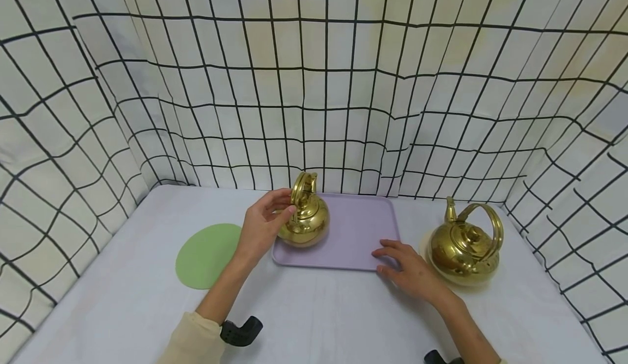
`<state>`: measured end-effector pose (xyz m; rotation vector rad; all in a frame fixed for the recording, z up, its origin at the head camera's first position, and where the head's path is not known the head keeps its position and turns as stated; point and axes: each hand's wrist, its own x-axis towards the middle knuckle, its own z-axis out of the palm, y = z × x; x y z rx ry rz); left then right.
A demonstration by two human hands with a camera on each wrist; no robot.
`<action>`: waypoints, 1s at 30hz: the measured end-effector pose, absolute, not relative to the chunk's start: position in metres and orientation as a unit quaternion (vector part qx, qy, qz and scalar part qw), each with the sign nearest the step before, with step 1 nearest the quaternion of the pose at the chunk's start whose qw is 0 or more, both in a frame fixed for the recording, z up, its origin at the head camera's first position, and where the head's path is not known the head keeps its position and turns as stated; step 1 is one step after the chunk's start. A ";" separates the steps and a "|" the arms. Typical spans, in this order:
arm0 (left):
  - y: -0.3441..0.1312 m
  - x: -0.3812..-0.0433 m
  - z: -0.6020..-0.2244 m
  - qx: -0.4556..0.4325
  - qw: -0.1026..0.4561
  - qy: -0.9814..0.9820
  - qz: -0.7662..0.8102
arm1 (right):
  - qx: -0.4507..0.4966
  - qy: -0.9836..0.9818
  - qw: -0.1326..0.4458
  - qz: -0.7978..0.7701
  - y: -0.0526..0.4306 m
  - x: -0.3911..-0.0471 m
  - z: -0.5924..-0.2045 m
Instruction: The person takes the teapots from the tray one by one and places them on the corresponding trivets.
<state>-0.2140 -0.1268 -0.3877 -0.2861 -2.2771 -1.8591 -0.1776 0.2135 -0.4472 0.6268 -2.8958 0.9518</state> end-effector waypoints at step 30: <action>-0.125 -0.216 -0.382 -0.042 0.015 -0.744 -0.667 | 0.194 -0.934 0.003 0.299 0.213 -0.179 -0.447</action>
